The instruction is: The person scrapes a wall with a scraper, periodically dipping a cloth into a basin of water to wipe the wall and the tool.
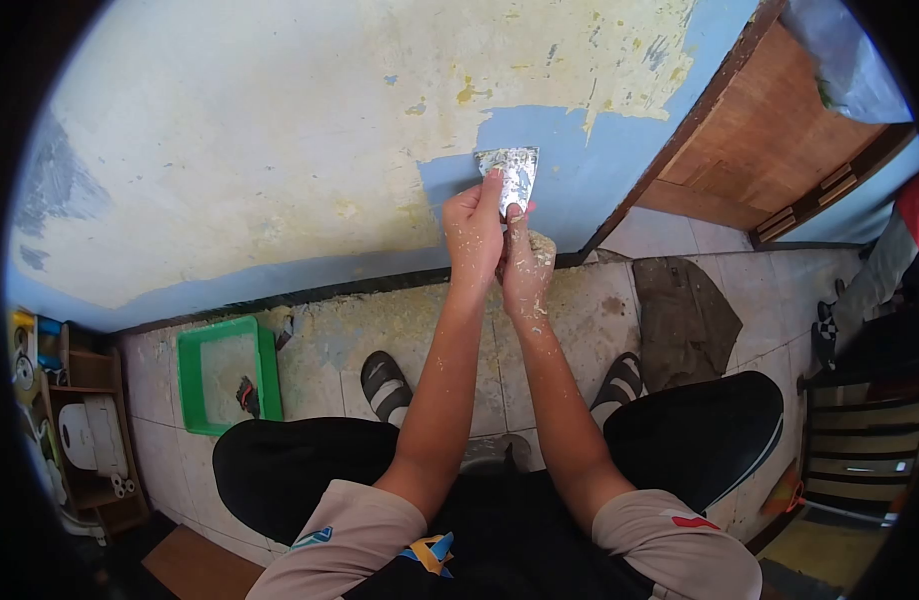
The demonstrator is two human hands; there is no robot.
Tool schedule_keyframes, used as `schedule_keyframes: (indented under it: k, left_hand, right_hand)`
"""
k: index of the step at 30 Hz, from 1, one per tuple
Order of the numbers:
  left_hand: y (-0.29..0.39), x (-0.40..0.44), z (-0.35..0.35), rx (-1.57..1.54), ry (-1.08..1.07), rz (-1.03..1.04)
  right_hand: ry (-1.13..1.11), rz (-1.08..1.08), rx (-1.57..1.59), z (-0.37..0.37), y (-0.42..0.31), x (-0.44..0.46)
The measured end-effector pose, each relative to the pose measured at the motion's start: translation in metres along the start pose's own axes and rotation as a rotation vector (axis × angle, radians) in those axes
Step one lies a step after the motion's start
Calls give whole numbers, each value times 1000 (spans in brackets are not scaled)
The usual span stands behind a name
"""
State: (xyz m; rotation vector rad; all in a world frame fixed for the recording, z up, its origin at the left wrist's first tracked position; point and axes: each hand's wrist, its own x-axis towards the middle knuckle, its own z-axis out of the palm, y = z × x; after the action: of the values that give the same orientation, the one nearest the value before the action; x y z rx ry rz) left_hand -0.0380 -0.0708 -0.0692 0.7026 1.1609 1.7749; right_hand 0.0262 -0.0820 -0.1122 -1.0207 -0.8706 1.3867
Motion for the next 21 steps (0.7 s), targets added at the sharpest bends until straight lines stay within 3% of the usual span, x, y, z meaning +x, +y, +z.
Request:
schedule_keyframes:
  k: [5, 9, 11, 15, 21]
  left_hand:
    - [19, 6, 7, 17, 7, 44]
    - [35, 8, 13, 19, -4, 61]
    - [32, 4, 11, 95, 43, 142]
    - [18, 2, -1, 134, 39, 120]
    - [2, 1, -10, 121, 49, 117]
  right_hand:
    - [-46, -89, 55, 13, -16, 12]
    - [-121, 28, -14, 17, -33, 9]
    - [-20, -91, 10, 30, -22, 2]
    - [-2, -24, -107, 28, -6, -7]
    - [79, -37, 5, 29, 15, -9]
